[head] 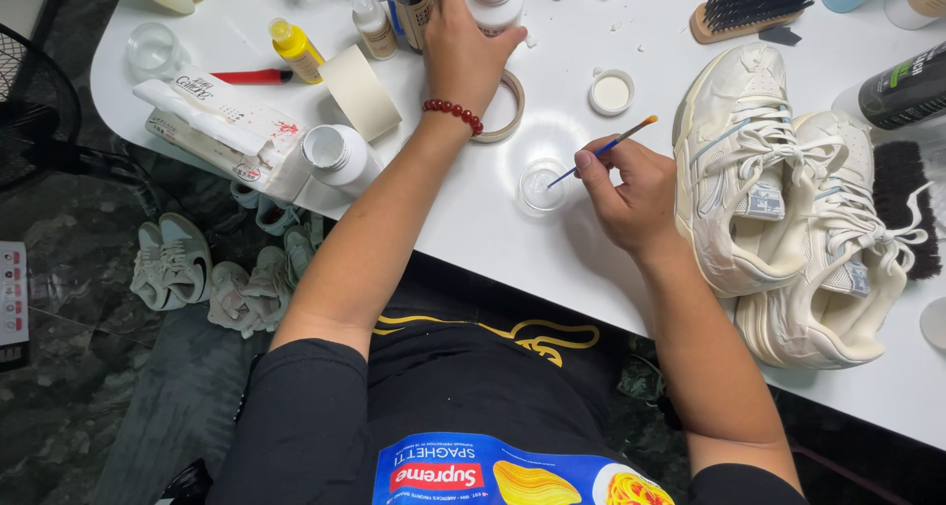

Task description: The person sits at a white work table with a pair of white sneakers beside them. They hold a small clear cup, pour white liquid from a bottle into it, and stir the mixture with a paintbrush, repeatedly dipping the brush into the bottle and stirring the cup's contents.

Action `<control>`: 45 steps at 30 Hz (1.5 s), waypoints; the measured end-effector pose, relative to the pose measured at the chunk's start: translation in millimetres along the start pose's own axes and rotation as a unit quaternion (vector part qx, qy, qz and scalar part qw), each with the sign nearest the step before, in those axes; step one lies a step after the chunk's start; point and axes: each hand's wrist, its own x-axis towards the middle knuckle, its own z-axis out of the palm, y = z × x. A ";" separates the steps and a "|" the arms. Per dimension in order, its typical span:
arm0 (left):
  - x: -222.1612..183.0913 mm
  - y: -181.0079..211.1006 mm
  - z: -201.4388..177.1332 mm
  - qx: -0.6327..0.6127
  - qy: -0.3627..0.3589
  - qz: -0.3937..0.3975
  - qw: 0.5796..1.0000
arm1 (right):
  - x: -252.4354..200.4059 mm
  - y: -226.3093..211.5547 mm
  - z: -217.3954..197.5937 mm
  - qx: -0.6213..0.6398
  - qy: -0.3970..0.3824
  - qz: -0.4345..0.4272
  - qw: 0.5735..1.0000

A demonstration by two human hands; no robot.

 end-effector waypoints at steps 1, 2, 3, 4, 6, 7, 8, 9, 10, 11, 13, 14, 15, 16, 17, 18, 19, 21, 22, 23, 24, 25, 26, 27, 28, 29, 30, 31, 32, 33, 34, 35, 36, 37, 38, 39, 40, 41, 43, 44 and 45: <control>-3.2 4.9 -4.9 -0.035 -0.002 0.021 0.999 | 0.3 -0.8 -0.2 -0.007 0.000 -0.002 1.000; -20.8 7.7 -18.9 -0.036 -0.003 0.021 0.999 | 0.7 -0.1 0.3 -0.008 0.000 0.000 1.000; -38.5 11.2 -32.3 0.011 -0.014 0.081 0.997 | 1.1 1.0 -0.1 -0.012 0.002 -0.005 1.000; -56.1 15.1 -45.2 0.057 -0.027 0.143 0.988 | 0.2 2.0 -0.8 -0.016 0.007 -0.009 1.000; -97.6 26.2 -63.5 0.028 -0.103 0.161 0.981 | 0.2 1.7 -1.6 -0.019 0.011 -0.008 1.000; -115.7 30.9 -74.0 0.002 -0.175 0.178 0.968 | 0.9 0.8 -1.4 -0.021 0.013 -0.011 1.000; -116.8 42.3 -75.0 -0.001 -0.179 0.180 0.967 | 0.7 0.6 0.0 -0.024 0.016 -0.007 1.000; -118.4 53.1 -77.2 -0.016 -0.203 0.193 0.960 | 0.1 -0.4 2.3 -0.012 0.007 0.001 1.000; -118.7 63.9 -78.8 -0.029 -0.221 0.207 0.952 | 2.1 -0.5 4.2 0.000 -0.003 0.004 1.000; -119.3 58.1 -73.2 -0.032 -0.221 0.210 0.952 | 1.6 0.7 5.8 -0.003 -0.001 0.003 1.000; -118.4 46.4 -60.2 -0.034 -0.266 0.130 0.955 | 1.6 4.4 8.7 -0.026 -0.033 -0.001 0.999; -118.0 43.6 -58.3 -0.035 -0.268 0.130 0.954 | 2.5 2.4 8.4 -0.028 -0.032 0.001 0.999; -117.6 40.6 -56.1 -0.036 -0.276 0.125 0.952 | 3.4 0.9 8.3 -0.021 -0.035 0.004 0.999; -116.5 37.0 -54.4 -0.034 -0.284 0.120 0.951 | 5.0 -0.2 9.2 -0.013 -0.039 0.006 0.999; -114.6 36.6 -55.2 -0.034 -0.286 0.120 0.950 | 5.7 -0.9 9.3 -0.013 -0.037 0.008 0.999; -112.1 35.9 -56.2 -0.046 -0.300 0.122 0.945 | 7.1 -1.7 9.8 -0.007 -0.060 -0.012 0.998; -109.3 35.2 -57.4 -0.059 -0.314 0.123 0.940 | 8.8 -2.6 10.4 0.000 -0.083 -0.032 0.996; -106.3 33.8 -59.4 -0.058 -0.322 0.129 0.936 | 6.0 3.1 8.7 -0.016 -0.084 -0.028 0.996; -105.4 33.1 -60.0 -0.059 -0.327 0.132 0.934 | 5.3 6.3 7.4 -0.033 -0.090 -0.025 0.995; -103.6 33.2 -61.6 -0.059 -0.325 0.132 0.935 | 7.4 6.4 8.9 -0.033 -0.091 -0.026 0.995; -103.0 33.4 -63.2 -0.063 -0.334 0.126 0.932 | 8.3 6.2 10.2 -0.045 -0.065 -0.010 0.997; -102.2 33.4 -64.6 -0.067 -0.343 0.120 0.929 | 9.3 6.4 11.6 -0.058 -0.039 0.006 0.998; -101.6 32.1 -64.8 -0.068 -0.343 0.119 0.929 | 9.3 4.9 14.2 -0.059 -0.040 0.006 0.997; -100.8 30.5 -64.7 -0.078 -0.348 0.119 0.927 | 9.5 3.6 16.8 -0.046 -0.045 -0.013 0.998; -100.3 28.7 -65.2 -0.088 -0.353 0.118 0.924 | 9.6 2.1 19.9 -0.032 -0.051 -0.032 0.998; -100.3 26.6 -63.9 -0.090 -0.353 0.116 0.924 | 9.4 2.0 18.2 -0.033 -0.053 -0.031 0.998; -100.6 24.1 -63.2 -0.088 -0.352 0.120 0.924 | 9.2 1.7 17.0 -0.029 -0.075 -0.029 0.996; -100.7 21.4 -62.6 -0.086 -0.351 0.123 0.924 | 9.2 1.4 16.1 -0.025 -0.097 -0.027 0.995; -98.5 22.1 -63.9 -0.087 -0.350 0.121 0.925 | 10.7 1.0 15.6 -0.026 -0.099 -0.027 0.994; -96.2 22.7 -65.2 -0.088 -0.359 0.122 0.921 | 12.3 0.7 15.1 -0.036 -0.077 0.005 0.996; -95.4 23.4 -66.4 -0.089 -0.369 0.121 0.917 | 12.6 0.3 14.3 -0.047 -0.057 0.038 0.997; -95.6 22.4 -66.5 -0.091 -0.369 0.117 0.918 | 12.2 0.4 16.9 -0.048 -0.060 0.039 0.996; -94.9 21.5 -66.0 -0.090 -0.367 0.122 0.918 | 12.5 0.7 19.1 -0.039 -0.066 0.016 0.997; -93.8 20.3 -65.3 -0.089 -0.365 0.127 0.918 | 13.1 1.3 21.5 -0.030 -0.071 -0.007 0.997; -93.7 17.8 -64.3 -0.091 -0.364 0.124 0.918 | 13.9 1.3 20.0 -0.031 -0.075 -0.006 0.997; -93.5 14.8 -63.2 -0.098 -0.366 0.119 0.918 | 14.9 1.5 18.8 -0.049 -0.073 0.013 0.996; -94.9 11.9 -62.5 -0.104 -0.367 0.112 0.917 | 15.0 1.5 17.6 -0.066 -0.073 0.033 0.995; -93.8 10.6 -62.3 -0.107 -0.366 0.107 0.918 | 17.1 2.0 19.1 -0.067 -0.078 0.035 0.994; -93.0 9.3 -60.7 -0.097 -0.369 0.109 0.918 | 20.0 2.9 19.8 -0.060 -0.044 0.017 0.997; -93.3 7.7 -60.1 -0.100 -0.368 0.106 0.918 | 18.8 3.3 19.8 -0.061 -0.048 0.018 0.997; -93.6 6.9 -59.4 -0.102 -0.363 0.113 0.919 | 17.6 3.3 19.0 -0.064 -0.077 0.016 0.995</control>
